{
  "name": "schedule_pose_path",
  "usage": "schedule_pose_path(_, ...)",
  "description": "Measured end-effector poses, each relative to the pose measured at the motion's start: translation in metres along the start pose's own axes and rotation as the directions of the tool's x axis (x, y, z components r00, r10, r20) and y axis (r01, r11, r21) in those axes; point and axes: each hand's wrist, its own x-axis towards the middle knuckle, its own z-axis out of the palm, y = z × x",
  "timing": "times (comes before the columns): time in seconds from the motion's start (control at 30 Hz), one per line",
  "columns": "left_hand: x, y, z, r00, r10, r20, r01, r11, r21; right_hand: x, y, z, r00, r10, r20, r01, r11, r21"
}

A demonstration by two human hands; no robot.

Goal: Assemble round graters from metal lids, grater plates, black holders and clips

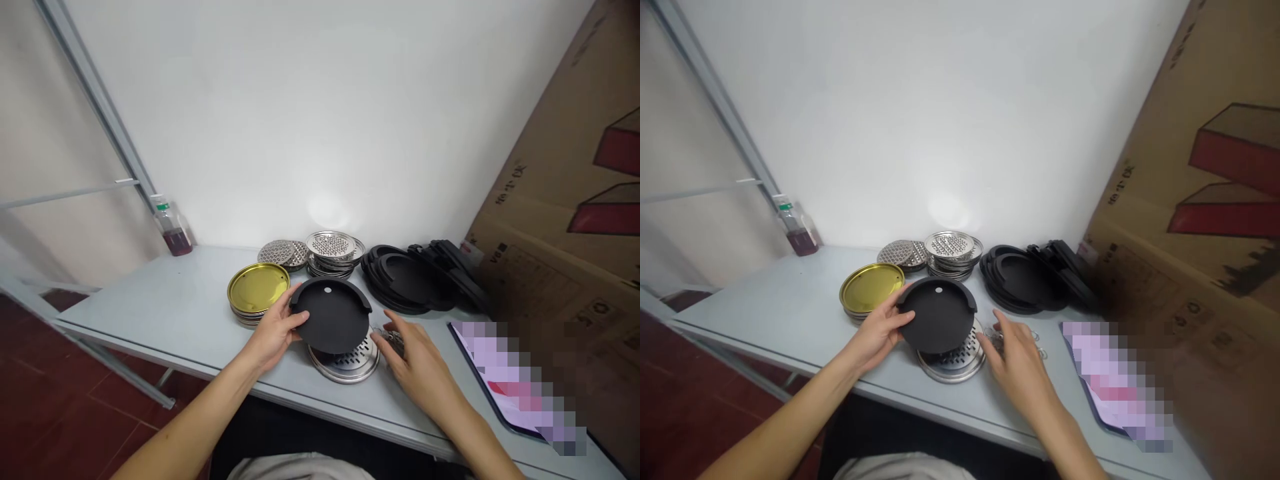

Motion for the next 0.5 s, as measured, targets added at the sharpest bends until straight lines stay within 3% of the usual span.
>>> schedule_pose_path(0.07,-0.001,-0.005,0.001,1.000,0.011,-0.018,-0.011,1.000,0.010,0.006,-0.008,0.002,1.000,-0.019,-0.018,0.017,0.994,-0.110)
schedule_pose_path(0.27,-0.016,-0.024,0.000,0.995,0.036,-0.093,-0.037,0.999,-0.009,0.012,-0.028,0.000,0.980,0.176,0.092,-0.149,0.959,-0.240)
schedule_pose_path(0.5,-0.031,-0.033,0.000,0.992,0.049,-0.120,-0.044,0.998,0.049,0.014,-0.022,0.001,0.968,0.211,0.136,-0.201,0.976,-0.081)
